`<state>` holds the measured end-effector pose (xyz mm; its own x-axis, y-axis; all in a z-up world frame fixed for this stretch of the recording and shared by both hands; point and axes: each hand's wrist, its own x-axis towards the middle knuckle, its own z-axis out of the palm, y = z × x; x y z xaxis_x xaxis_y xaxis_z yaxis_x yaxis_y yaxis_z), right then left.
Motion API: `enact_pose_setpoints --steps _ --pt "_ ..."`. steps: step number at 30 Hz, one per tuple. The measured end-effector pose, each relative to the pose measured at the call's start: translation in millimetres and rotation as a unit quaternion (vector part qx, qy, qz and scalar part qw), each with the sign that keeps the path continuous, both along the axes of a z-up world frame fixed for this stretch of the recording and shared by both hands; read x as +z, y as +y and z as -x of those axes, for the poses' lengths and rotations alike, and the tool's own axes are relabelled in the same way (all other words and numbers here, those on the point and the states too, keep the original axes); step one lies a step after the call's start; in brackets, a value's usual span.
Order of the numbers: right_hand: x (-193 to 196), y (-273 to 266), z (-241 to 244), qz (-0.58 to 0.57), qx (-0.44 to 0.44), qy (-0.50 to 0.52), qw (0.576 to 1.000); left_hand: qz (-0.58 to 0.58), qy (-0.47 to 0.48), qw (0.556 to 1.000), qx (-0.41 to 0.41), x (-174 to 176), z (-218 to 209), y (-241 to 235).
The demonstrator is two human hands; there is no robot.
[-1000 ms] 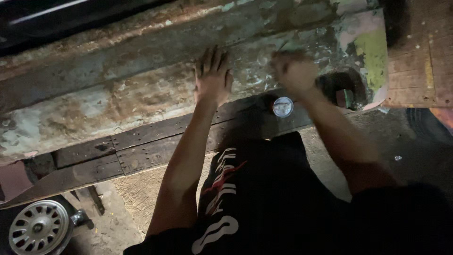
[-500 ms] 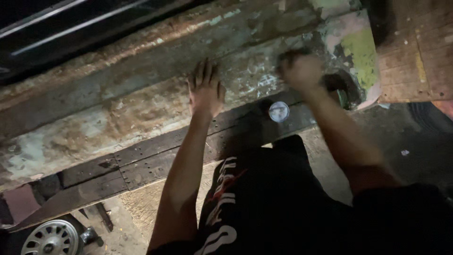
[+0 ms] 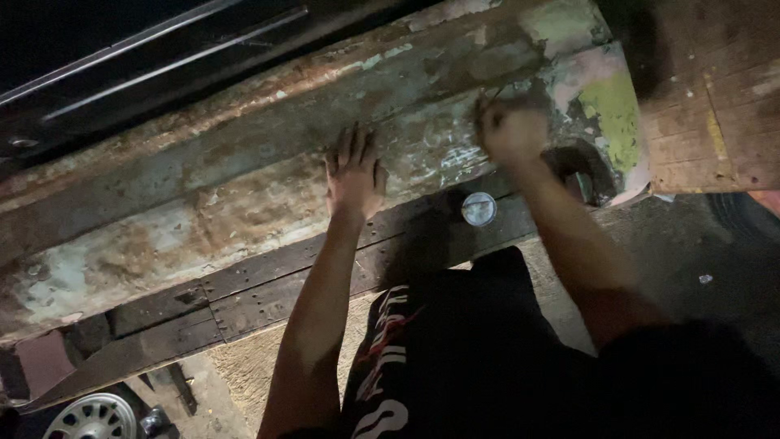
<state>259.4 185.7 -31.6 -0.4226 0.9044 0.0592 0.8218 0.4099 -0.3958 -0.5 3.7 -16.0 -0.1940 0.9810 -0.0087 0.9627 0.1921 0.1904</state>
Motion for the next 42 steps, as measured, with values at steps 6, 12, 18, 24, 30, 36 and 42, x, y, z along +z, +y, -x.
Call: enact_pose_setpoints --steps 6,12,18,24,30,36,42 --pt "16 24 -8 -0.091 -0.080 -0.026 0.992 0.010 -0.017 1.000 0.010 0 -2 -3" --pt "-4 -15 2 -0.128 0.079 0.103 0.983 -0.015 -0.008 1.000 0.000 2 -2 -2" --pt "-14 54 -8 -0.129 -0.019 -0.044 0.991 -0.024 -0.014 1.000 0.006 6 -4 -5" --pt "-17 -7 22 -0.110 0.076 -0.001 0.991 -0.030 -0.010 0.999 0.004 6 -3 -3" --pt "-7 12 36 -0.019 0.056 -0.058 0.997 -0.026 0.000 1.000 0.000 -1 -1 0" --pt "14 23 62 0.030 0.009 -0.223 0.974 0.018 -0.033 0.999 0.014 6 -1 -2" --pt "24 -58 92 -0.119 0.183 0.093 0.971 -0.008 -0.013 1.000 0.007 2 -1 -3"
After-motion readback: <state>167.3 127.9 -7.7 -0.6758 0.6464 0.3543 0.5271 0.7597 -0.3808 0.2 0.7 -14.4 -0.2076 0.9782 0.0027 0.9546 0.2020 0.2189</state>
